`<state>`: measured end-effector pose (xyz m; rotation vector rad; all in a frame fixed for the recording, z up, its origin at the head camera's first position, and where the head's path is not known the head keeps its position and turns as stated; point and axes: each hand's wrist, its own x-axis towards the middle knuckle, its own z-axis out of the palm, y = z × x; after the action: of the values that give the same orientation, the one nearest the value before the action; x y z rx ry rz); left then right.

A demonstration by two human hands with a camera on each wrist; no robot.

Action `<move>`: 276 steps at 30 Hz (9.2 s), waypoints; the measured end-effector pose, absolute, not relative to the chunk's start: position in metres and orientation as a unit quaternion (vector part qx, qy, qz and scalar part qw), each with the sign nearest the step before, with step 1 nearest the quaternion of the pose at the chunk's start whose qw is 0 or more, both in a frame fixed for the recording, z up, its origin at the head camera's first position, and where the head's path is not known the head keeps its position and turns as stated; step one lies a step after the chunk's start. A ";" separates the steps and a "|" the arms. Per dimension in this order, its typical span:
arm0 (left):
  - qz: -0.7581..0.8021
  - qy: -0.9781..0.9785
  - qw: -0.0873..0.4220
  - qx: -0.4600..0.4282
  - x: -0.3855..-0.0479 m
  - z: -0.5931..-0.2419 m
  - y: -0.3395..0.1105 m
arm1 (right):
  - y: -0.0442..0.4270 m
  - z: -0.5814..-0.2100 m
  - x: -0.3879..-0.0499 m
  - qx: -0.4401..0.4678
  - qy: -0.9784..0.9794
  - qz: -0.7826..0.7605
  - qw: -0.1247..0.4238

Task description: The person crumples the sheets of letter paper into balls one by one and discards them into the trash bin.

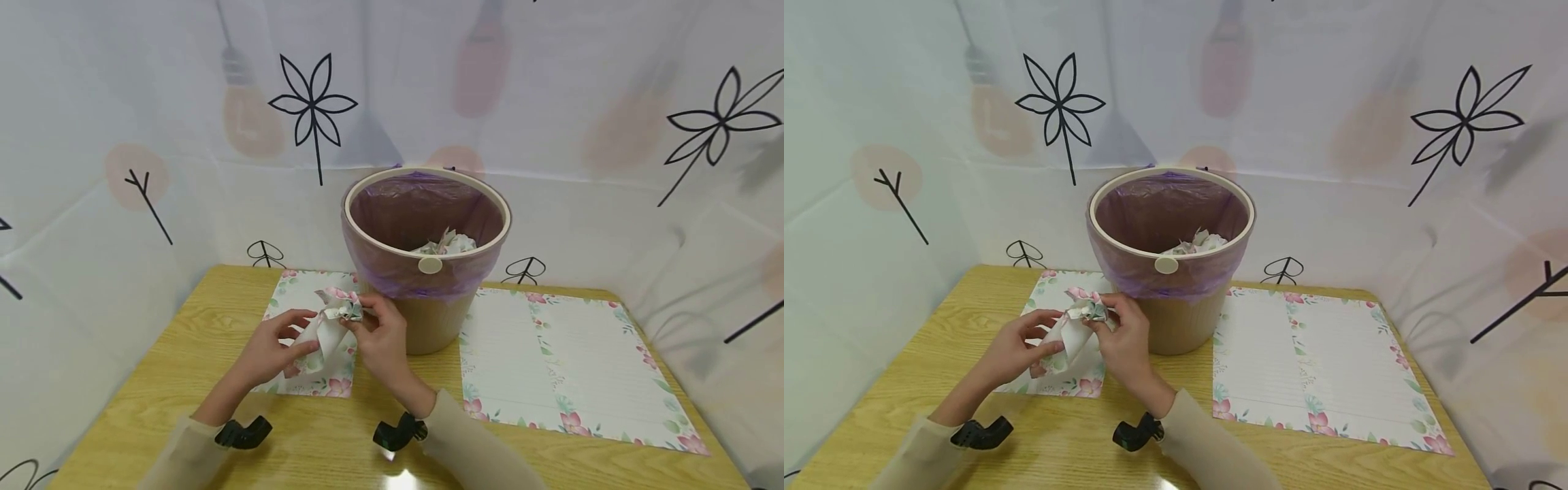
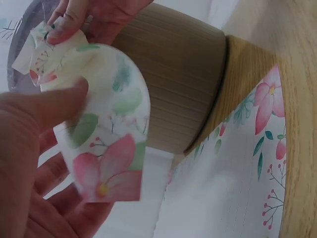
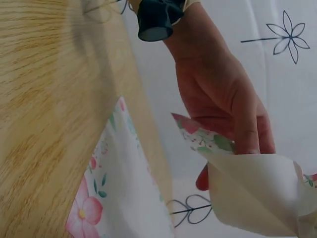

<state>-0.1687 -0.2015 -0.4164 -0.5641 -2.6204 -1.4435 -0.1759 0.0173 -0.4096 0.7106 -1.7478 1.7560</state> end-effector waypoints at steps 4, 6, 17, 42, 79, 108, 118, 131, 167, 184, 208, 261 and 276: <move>-0.478 -0.857 0.071 -0.181 -0.165 -0.410 -0.202 | 0.017 -0.413 -0.178 0.284 -0.671 0.608 0.316; -0.469 -0.859 0.092 -0.181 -0.164 -0.405 -0.202 | 0.017 -0.414 -0.179 0.288 -0.683 0.585 0.329; -0.587 -0.789 0.052 -0.171 -0.160 -0.379 -0.198 | 0.020 -0.421 -0.182 0.305 -0.723 0.523 0.332; -0.669 -0.694 0.095 -0.248 -0.165 -0.384 -0.192 | 0.028 -0.416 -0.182 0.300 -0.726 0.539 0.303; -0.667 -0.715 0.175 -0.121 -0.172 -0.389 -0.170 | 0.022 -0.417 -0.172 0.314 -0.714 0.602 0.172; -0.452 -0.786 0.233 -0.352 -0.175 -0.398 -0.164 | 0.025 -0.389 -0.156 0.211 -0.701 0.654 0.188; -0.410 -0.797 0.255 -0.363 -0.179 -0.404 -0.166 | 0.024 -0.418 -0.176 0.288 -0.738 0.577 0.199; -0.328 -0.807 0.301 -0.387 -0.180 -0.402 -0.166 | 0.026 -0.413 -0.177 0.291 -0.737 0.562 0.236; -0.188 -0.799 0.406 -0.402 -0.179 -0.395 -0.174 | 0.025 -0.374 -0.151 0.277 -0.706 0.635 0.148; -0.176 -0.802 0.341 -0.458 -0.178 -0.398 -0.179 | 0.032 -0.370 -0.154 0.310 -0.748 0.581 0.075; -0.489 -0.759 0.224 -0.368 -0.179 -0.397 -0.177 | 0.040 -0.407 -0.181 0.280 -0.680 0.678 -0.002; -0.439 -0.781 0.363 -0.257 -0.169 -0.397 -0.175 | 0.044 -0.407 -0.182 0.171 -0.661 0.729 -0.046; -0.390 -0.805 0.362 -0.265 -0.174 -0.392 -0.168 | 0.029 -0.407 -0.172 0.111 -0.622 0.775 -0.033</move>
<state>-0.1736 -0.1682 -0.3920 -0.6815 -2.0723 -1.0037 -0.1720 0.0285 -0.4067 0.3566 -1.9957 2.4855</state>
